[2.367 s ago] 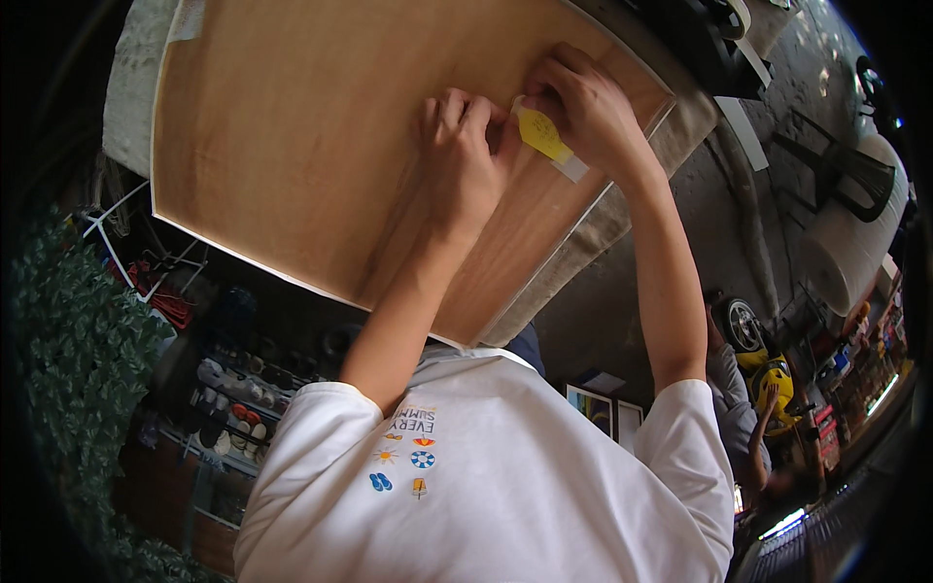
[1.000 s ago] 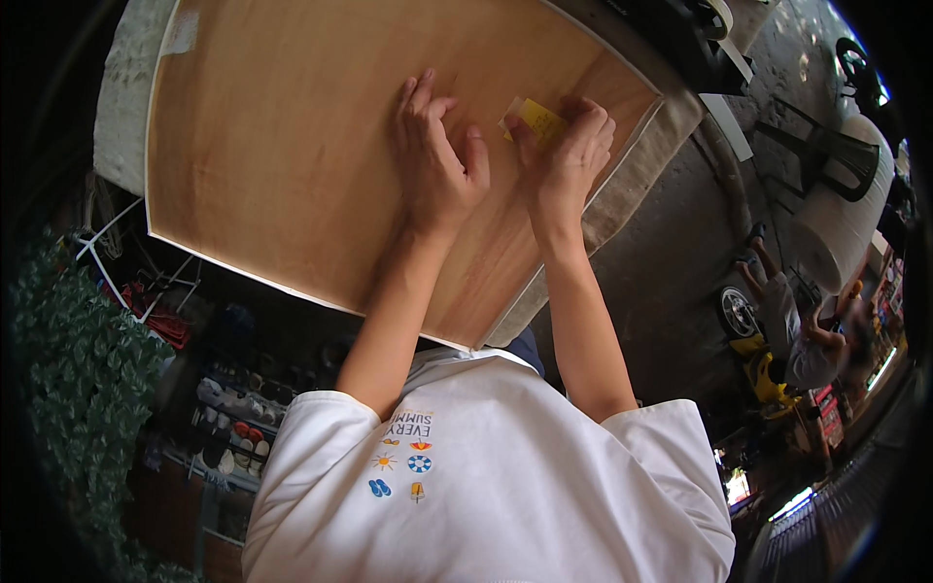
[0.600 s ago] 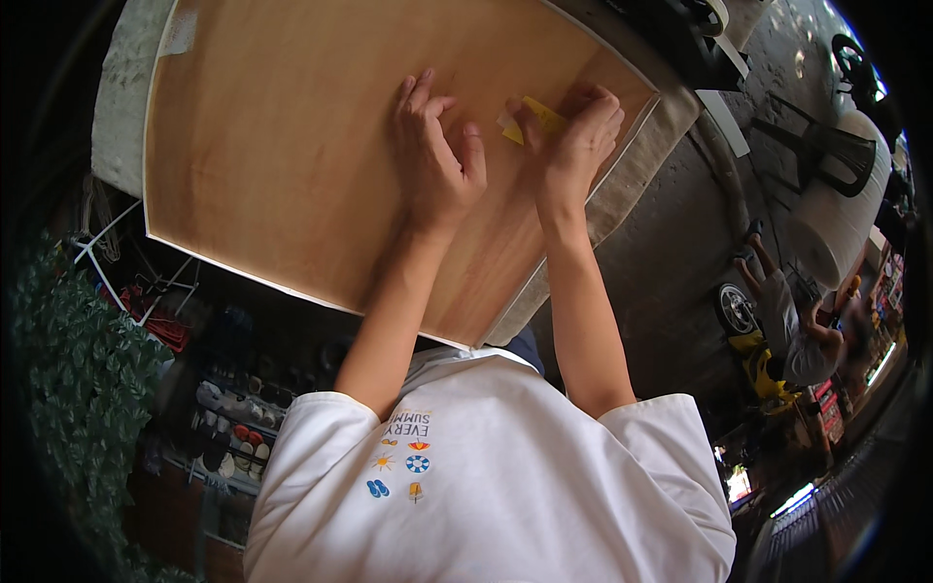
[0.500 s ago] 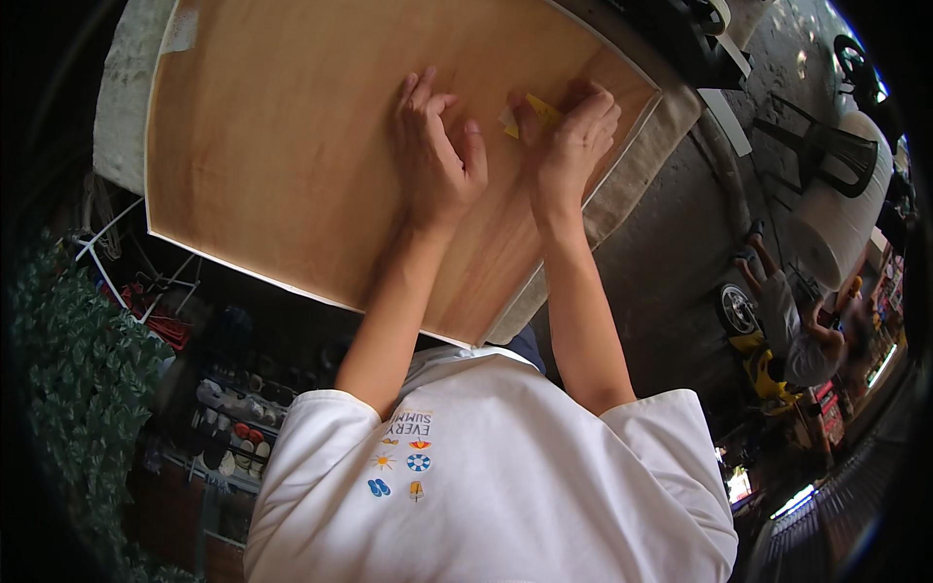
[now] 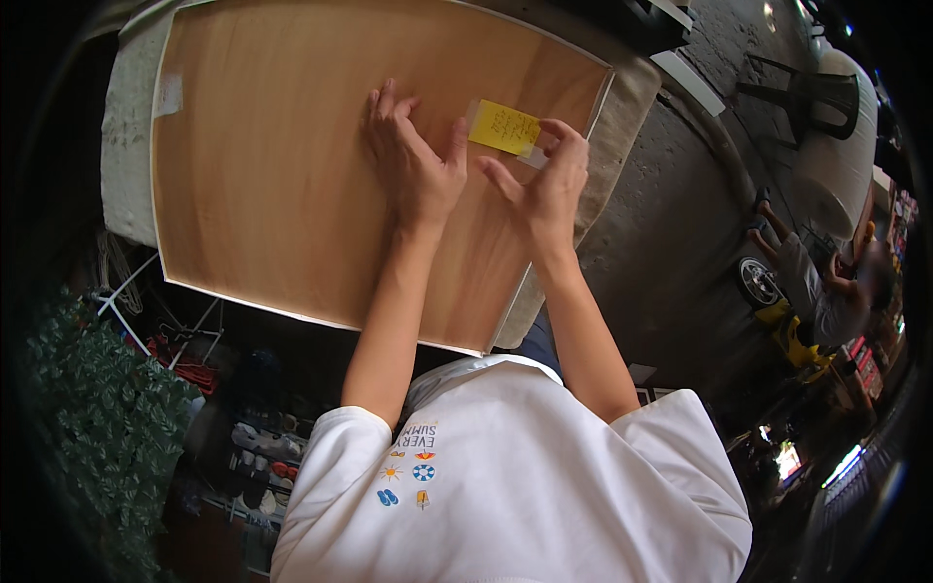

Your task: The person walks through a cluttered shop, picks up a framed painting, and places it on a workbench. They apply yellow tape to the back of the frame, then wrap the painting in a large sheet of brown paper and secure it with tape. The person then moves other frames and artwork around the shop.

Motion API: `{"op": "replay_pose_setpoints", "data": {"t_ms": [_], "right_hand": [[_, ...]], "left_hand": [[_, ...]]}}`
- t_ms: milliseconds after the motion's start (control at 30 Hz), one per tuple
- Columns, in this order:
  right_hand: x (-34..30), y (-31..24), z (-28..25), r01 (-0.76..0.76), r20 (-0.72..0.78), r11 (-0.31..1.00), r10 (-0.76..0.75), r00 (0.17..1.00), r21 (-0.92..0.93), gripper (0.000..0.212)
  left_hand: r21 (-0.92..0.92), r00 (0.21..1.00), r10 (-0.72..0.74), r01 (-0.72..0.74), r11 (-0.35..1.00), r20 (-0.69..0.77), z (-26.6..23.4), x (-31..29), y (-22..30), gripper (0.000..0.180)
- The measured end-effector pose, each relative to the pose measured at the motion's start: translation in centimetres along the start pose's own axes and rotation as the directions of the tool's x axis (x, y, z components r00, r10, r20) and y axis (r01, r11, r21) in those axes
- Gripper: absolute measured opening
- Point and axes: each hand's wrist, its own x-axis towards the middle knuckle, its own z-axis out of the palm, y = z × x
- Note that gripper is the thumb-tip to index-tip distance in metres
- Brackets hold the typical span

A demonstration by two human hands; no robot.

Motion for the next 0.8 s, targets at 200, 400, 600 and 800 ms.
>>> {"op": "replay_pose_setpoints", "data": {"t_ms": [200, 400, 600, 800], "right_hand": [[1.2, 3.5, -2.6, -0.012, -0.148, 0.963, -0.029, 0.989, -0.269, 0.052], [0.6, 3.2, -1.5, 0.017, -0.037, 0.944, -0.031, 0.999, -0.329, 0.06], [-3.4, 4.0, -7.9, -0.032, 0.009, 0.99, 0.031, 0.999, 0.138, 0.042], [-8.3, 9.4, -18.4, -0.235, -0.038, 0.949, 0.249, 0.968, 0.211, 0.03]], "left_hand": [[0.145, 0.999, -0.012, 0.005, 0.989, 0.048, 0.8, 3.6, 0.2, 0.082], [0.154, 0.998, 0.055, -0.056, 0.986, 0.016, 1.8, 2.8, -0.8, 0.072], [-0.193, 0.995, -0.027, 0.044, 0.98, 0.094, -0.4, 1.9, -3.5, 0.052], [-0.33, 0.98, -0.199, 0.198, 0.923, 0.032, -11.7, -4.7, -1.6, 0.042]]}}
